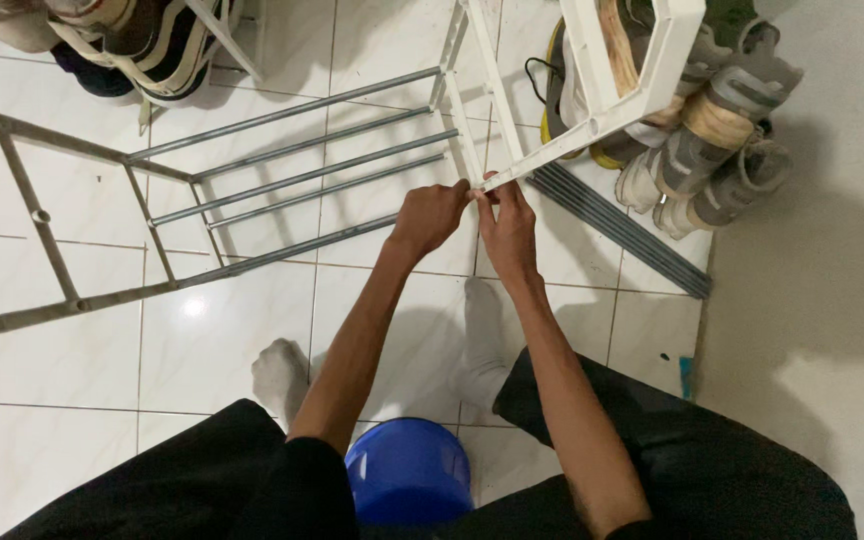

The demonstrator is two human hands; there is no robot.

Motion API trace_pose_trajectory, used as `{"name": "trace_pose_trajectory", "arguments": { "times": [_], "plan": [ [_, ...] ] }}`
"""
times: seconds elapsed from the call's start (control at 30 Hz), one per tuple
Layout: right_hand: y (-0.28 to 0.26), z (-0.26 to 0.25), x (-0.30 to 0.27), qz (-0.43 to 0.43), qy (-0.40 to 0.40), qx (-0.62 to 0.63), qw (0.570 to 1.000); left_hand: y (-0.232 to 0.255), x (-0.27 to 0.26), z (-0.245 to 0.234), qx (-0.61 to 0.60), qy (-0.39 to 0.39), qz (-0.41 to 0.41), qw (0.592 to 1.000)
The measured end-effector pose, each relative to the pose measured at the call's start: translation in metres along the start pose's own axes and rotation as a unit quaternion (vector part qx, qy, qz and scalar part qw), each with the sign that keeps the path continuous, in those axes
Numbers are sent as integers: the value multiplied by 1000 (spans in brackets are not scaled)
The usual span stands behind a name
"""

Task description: The person assembles a white plastic shoe rack by inserting metal rods into the side frames. They repeatedly pick up rods, align them with the frame slots, and push them into place while sitting on the floor.

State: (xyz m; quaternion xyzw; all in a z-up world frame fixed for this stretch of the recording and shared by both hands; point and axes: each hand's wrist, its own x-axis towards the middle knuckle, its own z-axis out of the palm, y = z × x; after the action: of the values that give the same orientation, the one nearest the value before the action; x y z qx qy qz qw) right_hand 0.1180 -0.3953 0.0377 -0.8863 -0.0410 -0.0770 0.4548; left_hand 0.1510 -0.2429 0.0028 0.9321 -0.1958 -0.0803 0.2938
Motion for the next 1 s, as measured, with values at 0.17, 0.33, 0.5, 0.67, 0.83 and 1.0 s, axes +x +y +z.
{"name": "trace_pose_trajectory", "arguments": {
  "times": [0.17, 0.33, 0.5, 0.67, 0.83, 1.0],
  "plan": [
    [2, -1, -2, -37, 21, -44, 998, 8, -13, 22, 52, 169, 72, 982],
    [1, 0, -1, -41, 20, -30, 999, -3, -14, 17, 42, 169, 114, 978],
    [-2, -2, -1, -23, 5, -4, 1000, 7, -11, -2, -36, 101, 52, 993],
    [-3, -1, 0, 4, -13, -16, 1000, 13, -6, -28, -163, 63, 17, 984],
    [0, 3, -1, 28, -14, -17, 999, 10, -9, -22, -146, 78, 28, 986],
    [3, 8, -4, -9, 14, -11, 1000, 4, -20, 4, -23, 164, 79, 983]
  ]
}}
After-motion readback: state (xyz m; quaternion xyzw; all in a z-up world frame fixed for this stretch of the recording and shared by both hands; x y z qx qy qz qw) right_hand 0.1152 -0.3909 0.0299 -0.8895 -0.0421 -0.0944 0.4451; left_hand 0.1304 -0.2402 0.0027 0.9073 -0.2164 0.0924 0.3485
